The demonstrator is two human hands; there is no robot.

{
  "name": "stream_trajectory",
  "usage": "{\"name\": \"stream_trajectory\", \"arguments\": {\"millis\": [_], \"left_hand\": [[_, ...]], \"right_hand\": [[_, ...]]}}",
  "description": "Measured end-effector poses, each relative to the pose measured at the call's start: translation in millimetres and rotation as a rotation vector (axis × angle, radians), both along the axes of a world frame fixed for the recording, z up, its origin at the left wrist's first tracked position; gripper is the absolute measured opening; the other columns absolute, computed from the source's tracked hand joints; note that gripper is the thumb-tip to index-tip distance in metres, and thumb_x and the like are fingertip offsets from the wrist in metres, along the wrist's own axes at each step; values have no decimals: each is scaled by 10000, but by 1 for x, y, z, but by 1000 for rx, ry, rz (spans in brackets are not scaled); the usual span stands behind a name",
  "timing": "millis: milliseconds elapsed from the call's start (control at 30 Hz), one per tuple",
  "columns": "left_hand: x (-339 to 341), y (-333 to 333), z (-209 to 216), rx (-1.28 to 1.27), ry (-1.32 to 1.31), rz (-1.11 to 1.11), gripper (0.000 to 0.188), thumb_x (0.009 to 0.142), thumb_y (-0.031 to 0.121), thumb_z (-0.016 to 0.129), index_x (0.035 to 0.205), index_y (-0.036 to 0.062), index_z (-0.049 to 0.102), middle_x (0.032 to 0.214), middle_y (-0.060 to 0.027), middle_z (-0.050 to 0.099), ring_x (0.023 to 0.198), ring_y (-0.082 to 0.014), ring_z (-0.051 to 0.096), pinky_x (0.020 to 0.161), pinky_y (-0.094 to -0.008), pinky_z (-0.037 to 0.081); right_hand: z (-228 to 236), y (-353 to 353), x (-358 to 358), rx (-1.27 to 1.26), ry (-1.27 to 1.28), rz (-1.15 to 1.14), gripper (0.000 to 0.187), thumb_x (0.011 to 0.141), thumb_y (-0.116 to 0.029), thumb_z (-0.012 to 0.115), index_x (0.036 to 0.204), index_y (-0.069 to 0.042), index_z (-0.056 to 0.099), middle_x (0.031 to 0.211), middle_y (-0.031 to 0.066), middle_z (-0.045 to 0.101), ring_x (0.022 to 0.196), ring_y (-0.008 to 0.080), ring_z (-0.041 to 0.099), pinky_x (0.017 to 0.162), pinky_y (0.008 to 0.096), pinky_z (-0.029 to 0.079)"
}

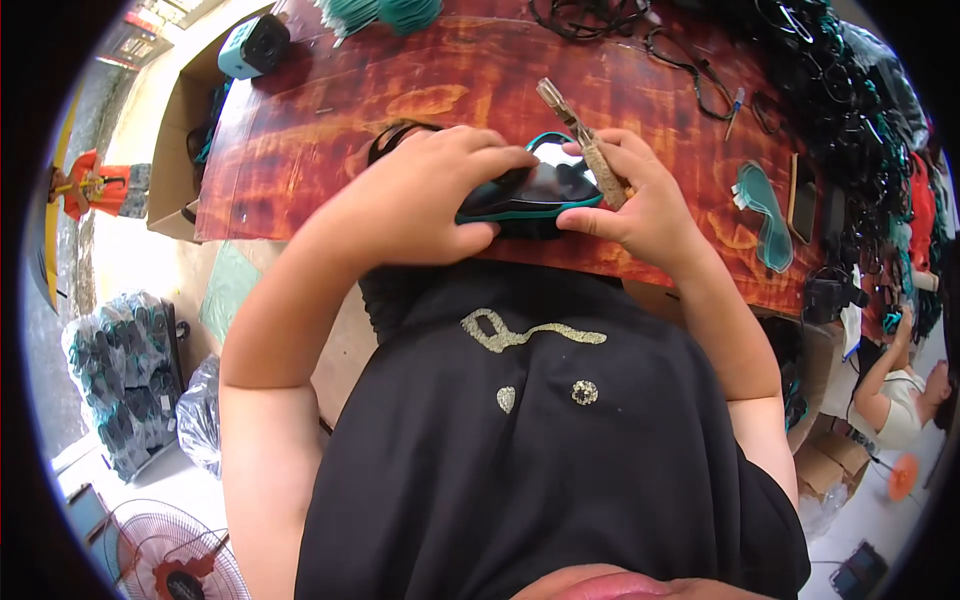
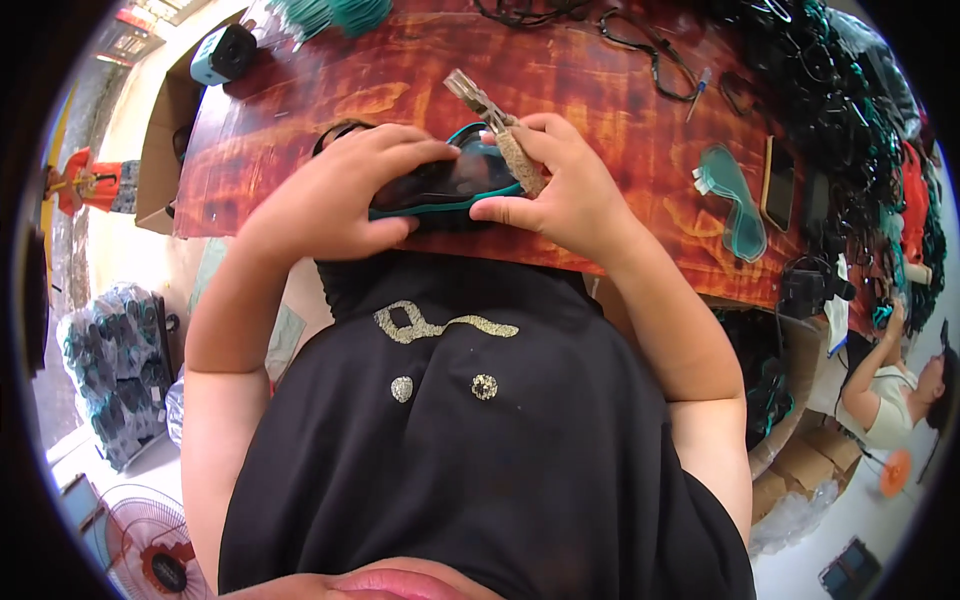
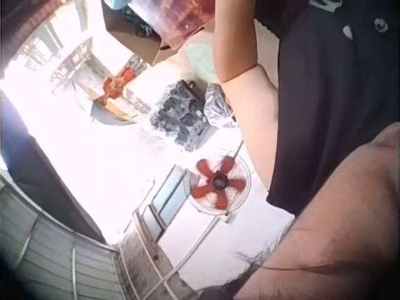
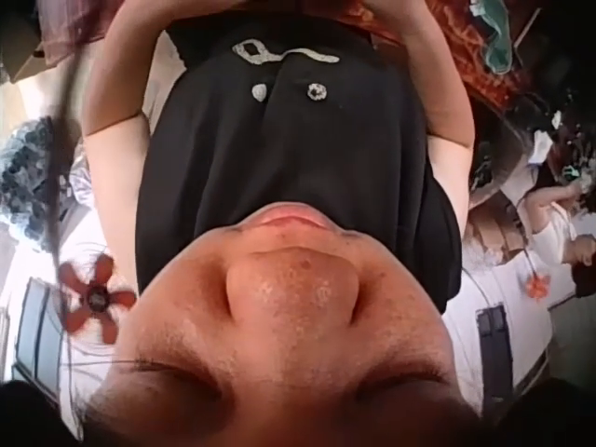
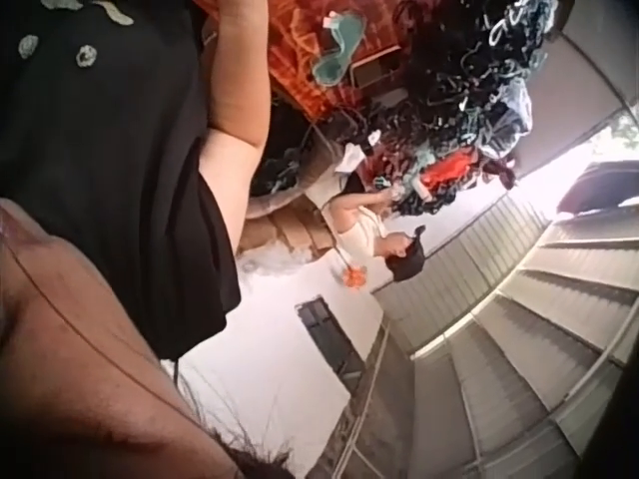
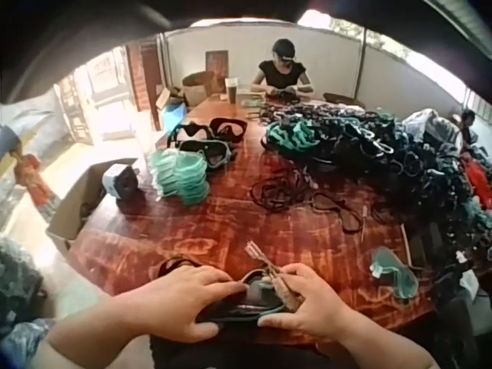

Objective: Assembling and adjusting diving masks using pliers.

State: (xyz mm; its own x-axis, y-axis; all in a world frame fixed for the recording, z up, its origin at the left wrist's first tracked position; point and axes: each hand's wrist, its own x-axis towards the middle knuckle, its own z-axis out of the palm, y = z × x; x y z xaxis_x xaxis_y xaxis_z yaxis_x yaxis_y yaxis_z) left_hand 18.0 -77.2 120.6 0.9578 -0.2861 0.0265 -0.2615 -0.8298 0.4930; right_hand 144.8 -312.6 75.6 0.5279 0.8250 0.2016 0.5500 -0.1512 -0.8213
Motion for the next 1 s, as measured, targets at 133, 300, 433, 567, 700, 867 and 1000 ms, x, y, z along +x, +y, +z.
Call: {"name": "stream_trajectory", "arguments": {"millis": [133, 300, 433, 567, 700, 867, 1000], "left_hand": [[-10, -3, -10, -30, -136, 63, 623, 712, 101, 729, 1310, 71, 557, 1221, -145, 607, 1156, -349, 576, 1005, -429, 439], [12, 12, 1, 103, -517, 275, 344, 734, 155, 756, 1027, 101, 584, 993, -38, 641, 974, -280, 603, 844, -407, 439], [23, -2, -30, 112, -409, 297, 338, 741, 180, 753, 1025, 102, 589, 962, -45, 645, 987, -280, 605, 846, -413, 442], [22, -6, -47, 56, -422, 366, 373, 736, 202, 764, 1049, 101, 588, 978, -53, 652, 1023, -279, 604, 857, -423, 438], [25, -13, -51, 27, -468, 395, 388, 745, 182, 747, 1087, 92, 590, 1057, -103, 660, 1018, -326, 624, 891, -409, 459], [19, -24, -46, 153, -421, 478, 495, 741, 206, 779, 1187, 171, 568, 1085, -13, 656, 1132, -250, 583, 1067, -602, 336], [19, -25, -49, 199, -435, 433, 559, 775, 206, 755, 1300, 212, 565, 1091, -22, 634, 1172, -270, 565, 1111, -635, 279]], "right_hand": [[2, -5, -8, -20, 175, -129, 557, 743, -255, 883, 1206, -50, 652, 1159, 91, 587, 1073, 218, 591, 943, 346, 480], [29, -21, -14, 277, 719, -98, 261, 862, -145, 676, 1086, -24, 615, 1061, 79, 588, 928, 131, 579, 822, 325, 492], [42, -26, -22, 38, 1199, 162, 220, 902, -222, 565, 1043, -63, 623, 1077, 80, 593, 900, 163, 582, 845, 315, 475], [32, -23, -17, -165, 1318, 142, 234, 905, -268, 568, 1039, -87, 633, 980, 45, 588, 841, 141, 531, 837, 324, 444], [48, -8, -17, -245, 1309, 78, 241, 894, -311, 602, 1012, -103, 630, 872, 1, 542, 783, 116, 489, 770, 319, 426], [68, 9, -10, -356, 1292, 56, 245, 874, -333, 626, 967, -107, 613, 863, 0, 523, 759, 129, 488, 717, 333, 439], [78, 21, -6, -446, 1288, -2, 267, 860, -337, 653, 956, -93, 601, 882, 22, 531, 751, 153, 524, 661, 362, 465]]}}
